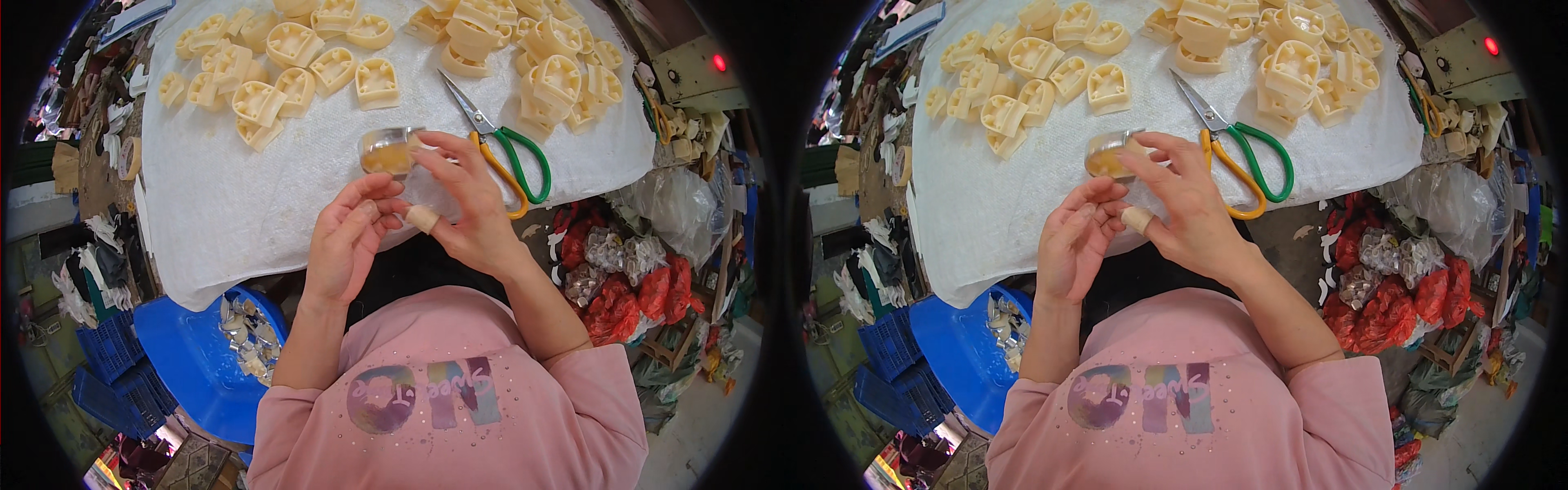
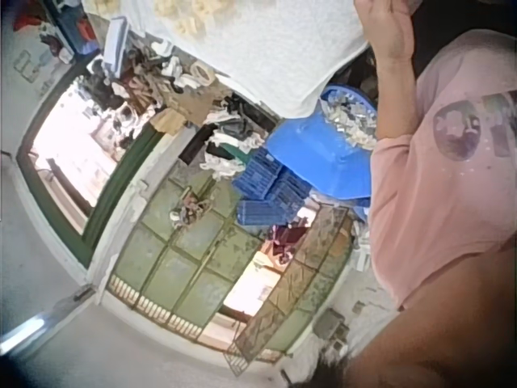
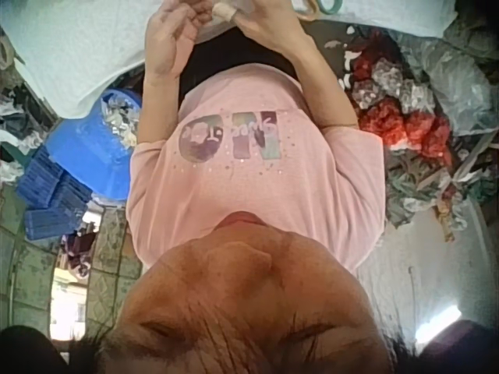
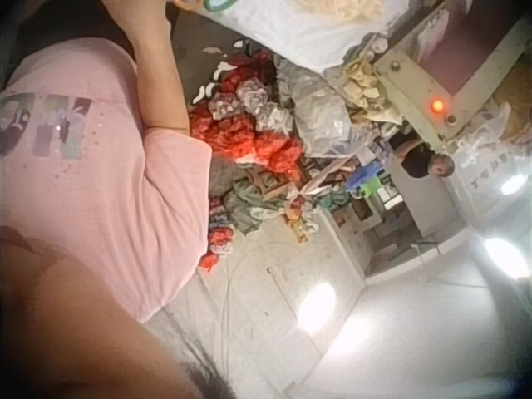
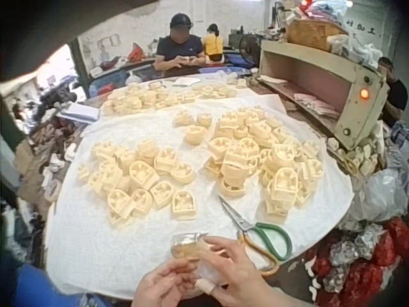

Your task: Trimming excess plastic material from molded shoe parts using scissors.

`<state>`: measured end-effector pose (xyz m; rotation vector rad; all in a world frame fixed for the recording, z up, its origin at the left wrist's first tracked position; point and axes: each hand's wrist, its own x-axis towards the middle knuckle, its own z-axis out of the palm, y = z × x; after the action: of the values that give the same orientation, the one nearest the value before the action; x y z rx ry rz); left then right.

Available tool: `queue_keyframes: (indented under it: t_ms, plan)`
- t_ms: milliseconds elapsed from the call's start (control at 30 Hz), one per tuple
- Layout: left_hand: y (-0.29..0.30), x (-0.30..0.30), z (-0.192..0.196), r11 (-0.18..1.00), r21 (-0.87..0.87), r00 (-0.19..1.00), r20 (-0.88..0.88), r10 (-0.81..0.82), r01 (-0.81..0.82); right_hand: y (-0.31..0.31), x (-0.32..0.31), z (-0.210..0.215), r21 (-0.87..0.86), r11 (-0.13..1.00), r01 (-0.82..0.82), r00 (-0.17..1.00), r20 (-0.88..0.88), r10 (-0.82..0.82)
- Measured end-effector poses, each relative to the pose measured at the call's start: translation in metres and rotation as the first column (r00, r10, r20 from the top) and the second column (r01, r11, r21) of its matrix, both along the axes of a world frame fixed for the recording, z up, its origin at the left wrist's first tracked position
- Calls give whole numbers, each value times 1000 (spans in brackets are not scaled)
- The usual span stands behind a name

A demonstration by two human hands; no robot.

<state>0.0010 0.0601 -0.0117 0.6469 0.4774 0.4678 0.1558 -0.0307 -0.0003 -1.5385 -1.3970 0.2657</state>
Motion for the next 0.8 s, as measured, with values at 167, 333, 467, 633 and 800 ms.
queue_keyframes:
  t_ms: [167, 333, 467, 633, 800]
  plan:
    - [-2, -2, 6, 840, 542, 932, -296, 207, -14, 8, -2, -9, -127, 992, -24, 978, -208, -3]
    - [26, 22, 14, 69, 958, 825, -274, 494, 277, -4, 14, -13, -39, 994, 106, 977, -179, -111]
    - [43, 39, 1, -103, 902, 825, -332, 457, 420, -17, 29, -9, 5, 950, 312, 943, 123, -310]
    - [52, 25, 0, 375, 877, 878, -408, 250, 301, -38, 52, -4, -214, 867, 450, 835, 445, -323]
    - [34, 6, 12, 754, 652, 975, -207, 81, 75, -35, 62, 13, -438, 816, 376, 909, 345, -234]
